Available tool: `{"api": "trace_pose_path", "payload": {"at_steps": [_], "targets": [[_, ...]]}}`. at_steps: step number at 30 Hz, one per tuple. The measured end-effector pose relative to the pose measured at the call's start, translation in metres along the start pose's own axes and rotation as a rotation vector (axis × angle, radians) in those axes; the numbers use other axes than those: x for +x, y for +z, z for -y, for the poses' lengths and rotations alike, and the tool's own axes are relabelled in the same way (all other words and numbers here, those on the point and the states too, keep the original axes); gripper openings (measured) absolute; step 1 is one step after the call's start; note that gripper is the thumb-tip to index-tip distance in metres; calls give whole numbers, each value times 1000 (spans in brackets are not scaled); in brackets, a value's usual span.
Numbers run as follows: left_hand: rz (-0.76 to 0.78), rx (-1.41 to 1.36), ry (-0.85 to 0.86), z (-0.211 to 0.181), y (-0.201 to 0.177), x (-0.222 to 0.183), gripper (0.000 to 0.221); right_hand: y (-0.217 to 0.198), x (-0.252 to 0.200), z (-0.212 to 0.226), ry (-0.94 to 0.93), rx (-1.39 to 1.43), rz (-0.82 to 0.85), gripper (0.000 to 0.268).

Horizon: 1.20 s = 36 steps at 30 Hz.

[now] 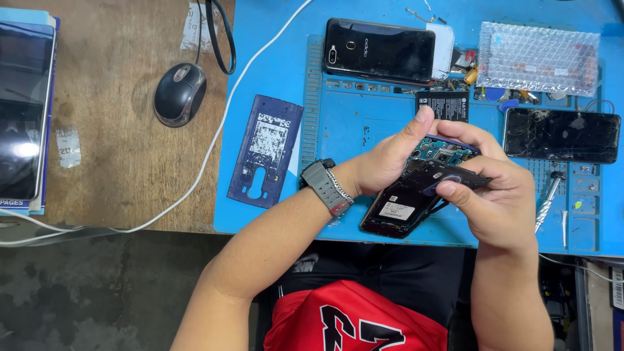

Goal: Removing the internal frame and motherboard from a smartphone during a repair process.

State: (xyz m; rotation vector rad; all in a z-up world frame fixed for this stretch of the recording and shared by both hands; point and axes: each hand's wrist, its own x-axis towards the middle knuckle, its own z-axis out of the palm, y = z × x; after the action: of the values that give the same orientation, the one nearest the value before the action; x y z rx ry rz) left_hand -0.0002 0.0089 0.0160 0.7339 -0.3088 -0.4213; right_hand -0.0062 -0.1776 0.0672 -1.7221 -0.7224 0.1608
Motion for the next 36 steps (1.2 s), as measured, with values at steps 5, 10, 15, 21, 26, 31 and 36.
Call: {"api": "trace_pose_path", "payload": {"at_steps": [5,10,15,21,26,31,36], "targets": [[-73,57,-94,-7,5,-2,76,0,-1,-15,58,108,-27,15],[-61,-17,-90,-6,3,-1,73,-1,-2,-23,82,200,-22,15],[-11,-25,-61,-3,3,0,73,-1,-5,-26,102,339,-17,12],[-62,98,-66,-5,4,0,80,-2,-5,-27,69,320,-5,17],[-93,139,-70,-11,9,2,83,-2,-5,-26,51,298,9,18],[-53,133,-20,-4,2,1,77,-1,-4,-27,27,271,10,20],[90,-73,53,2,0,3,65,-2,-5,-27,15,274,32,17]]}}
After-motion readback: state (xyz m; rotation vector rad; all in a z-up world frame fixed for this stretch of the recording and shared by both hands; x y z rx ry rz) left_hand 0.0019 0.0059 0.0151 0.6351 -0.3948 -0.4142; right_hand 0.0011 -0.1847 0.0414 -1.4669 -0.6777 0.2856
